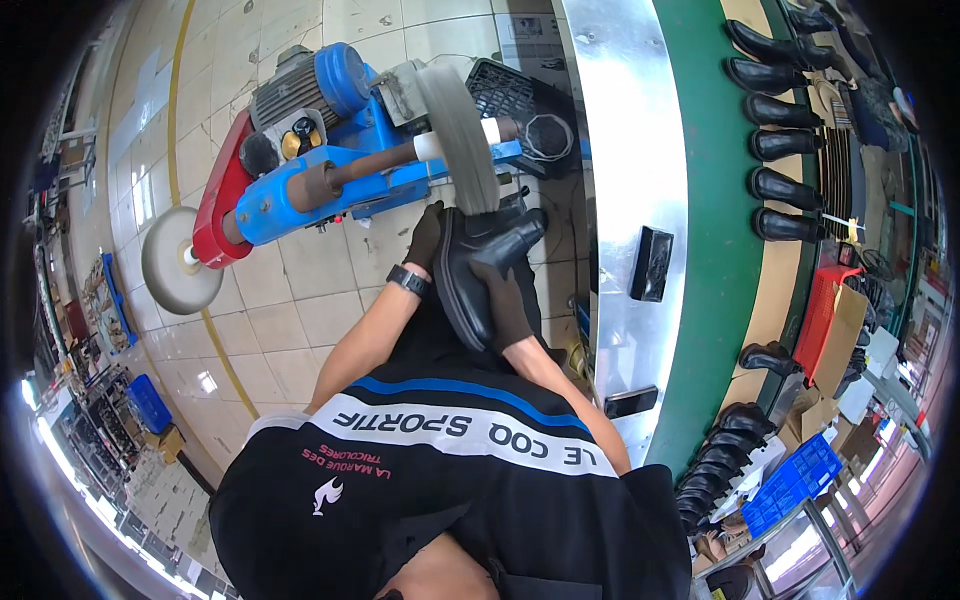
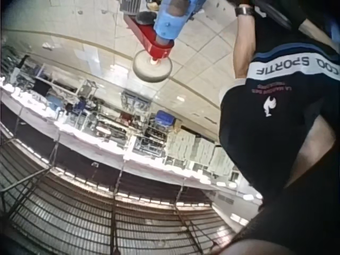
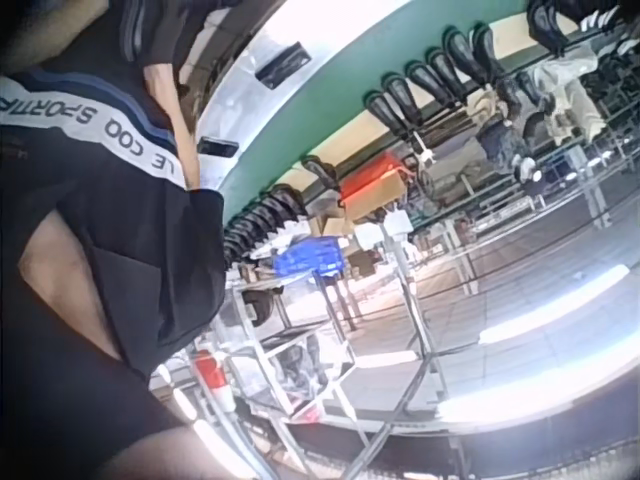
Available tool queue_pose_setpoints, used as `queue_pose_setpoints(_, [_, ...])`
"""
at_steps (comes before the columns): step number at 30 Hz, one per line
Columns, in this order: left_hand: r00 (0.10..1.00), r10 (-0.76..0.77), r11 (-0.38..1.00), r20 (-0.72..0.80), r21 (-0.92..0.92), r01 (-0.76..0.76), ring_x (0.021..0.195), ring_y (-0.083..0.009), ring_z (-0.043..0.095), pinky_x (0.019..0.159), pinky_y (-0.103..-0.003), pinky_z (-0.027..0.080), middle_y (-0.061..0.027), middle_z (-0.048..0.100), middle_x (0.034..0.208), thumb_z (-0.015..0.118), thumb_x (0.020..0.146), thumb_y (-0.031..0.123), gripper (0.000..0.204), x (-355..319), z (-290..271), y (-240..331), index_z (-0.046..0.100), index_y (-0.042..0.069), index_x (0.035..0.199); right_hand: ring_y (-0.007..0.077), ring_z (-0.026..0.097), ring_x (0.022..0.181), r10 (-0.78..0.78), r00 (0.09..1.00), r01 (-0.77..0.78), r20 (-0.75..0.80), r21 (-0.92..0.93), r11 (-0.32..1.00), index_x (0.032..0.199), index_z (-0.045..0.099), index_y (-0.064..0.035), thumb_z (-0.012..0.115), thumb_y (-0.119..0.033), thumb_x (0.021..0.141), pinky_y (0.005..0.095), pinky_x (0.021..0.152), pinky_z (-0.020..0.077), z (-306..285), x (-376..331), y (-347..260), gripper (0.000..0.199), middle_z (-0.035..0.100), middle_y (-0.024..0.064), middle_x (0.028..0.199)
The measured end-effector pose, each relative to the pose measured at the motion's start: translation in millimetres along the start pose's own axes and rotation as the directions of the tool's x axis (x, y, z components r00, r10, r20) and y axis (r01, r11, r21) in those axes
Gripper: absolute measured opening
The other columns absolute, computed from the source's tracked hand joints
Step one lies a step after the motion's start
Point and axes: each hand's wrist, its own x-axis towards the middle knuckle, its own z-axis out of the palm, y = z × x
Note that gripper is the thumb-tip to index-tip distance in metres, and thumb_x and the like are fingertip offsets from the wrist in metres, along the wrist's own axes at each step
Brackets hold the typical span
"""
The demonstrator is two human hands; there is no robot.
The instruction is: The person uses a rotating buffing machine to polish the soles and sides of black leather shoes. They pick up shoes one by one from a green conveyor belt, press them against the spinning buffing wheel, and then place them back on the belt. The process is repeated for multiple shoes throughout the clip.
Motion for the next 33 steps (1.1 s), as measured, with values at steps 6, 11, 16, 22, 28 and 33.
queue_pose_setpoints(6, [0.995,0.095,0.974,0.042,-0.21,-0.084,0.076,-0.0221,0.067,0.074,-0.033,0.054,-0.0112,0.07,0.088,0.045,0.099,0.037,0.041,-28,-35,-2,0.065,0.001,0.1,0.0219,0.054,0.115,0.025,0.993,-0.012,0.117,-0.108,0.994,0.136,0.04,0.0078,0.069,-0.029,0.084,0.0306,0.102,0.0396,13,-22,-8,0.07,0.055,0.015,0.129])
queue_pose_setpoints(11, [0.935,0.281,0.958,-0.216,0.015,-0.285,0.091,-0.0232,0.064,0.08,-0.034,0.052,-0.0123,0.066,0.1,0.046,0.098,0.036,0.039,-46,-45,-2,0.062,0.001,0.105,0.0307,0.048,0.127,-0.188,0.92,0.371,0.344,-0.606,0.704,0.151,0.01,0.0052,0.076,-0.034,0.08,0.0357,0.106,0.0386,11,-27,-33,0.105,0.042,0.0251,0.141])
queue_pose_setpoints(16, [0.823,0.554,0.811,-0.123,0.302,-0.501,0.105,-0.0212,0.055,0.093,-0.034,0.043,-0.0112,0.058,0.108,0.052,0.095,0.037,0.042,-88,-6,-4,0.054,0.001,0.117,0.0342,0.06,0.116,0.009,0.943,0.315,0.331,-0.904,0.29,0.154,0.024,-0.0108,0.079,-0.023,0.066,0.0382,0.099,0.0451,0,-34,-70,0.105,0.057,0.0312,0.126])
queue_pose_setpoints(22, [0.662,0.349,0.355,0.663,0.56,-0.748,0.12,-0.028,0.055,0.107,-0.043,0.04,-0.0159,0.058,0.132,0.047,0.094,0.041,0.049,20,-45,-33,0.056,0.007,0.129,0.027,0.061,0.114,-0.163,0.9,0.429,0.404,-0.759,0.49,0.151,0.032,-0.0084,0.077,-0.017,0.067,0.0331,0.099,0.0447,-25,-46,-59,0.095,0.058,0.0255,0.129])
queue_pose_setpoints(28, [0.76,0.237,0.97,0.605,-0.186,-0.155,0.103,-0.0237,0.064,0.089,-0.038,0.054,-0.0122,0.064,0.116,0.046,0.098,0.031,0.033,74,-44,-59,0.06,0.006,0.116,0.019,0.058,0.114,-0.21,0.907,0.404,0.365,-0.614,0.678,0.149,0.034,-0.0021,0.077,-0.008,0.071,0.033,0.099,0.0444,-31,-51,-58,0.089,0.058,0.018,0.131])
queue_pose_setpoints(33, [0.841,0.004,0.918,0.542,-0.335,0.212,0.084,-0.0206,0.067,0.081,-0.035,0.056,-0.0089,0.068,0.093,0.044,0.102,0.041,0.043,67,-36,-17,0.056,0.005,0.12,0.0164,0.061,0.105,-0.056,0.951,0.187,0.304,-0.42,0.888,0.144,0.043,-0.0024,0.077,-0.006,0.072,0.0308,0.093,0.048,-31,-41,-62,0.079,0.063,0.0124,0.12])
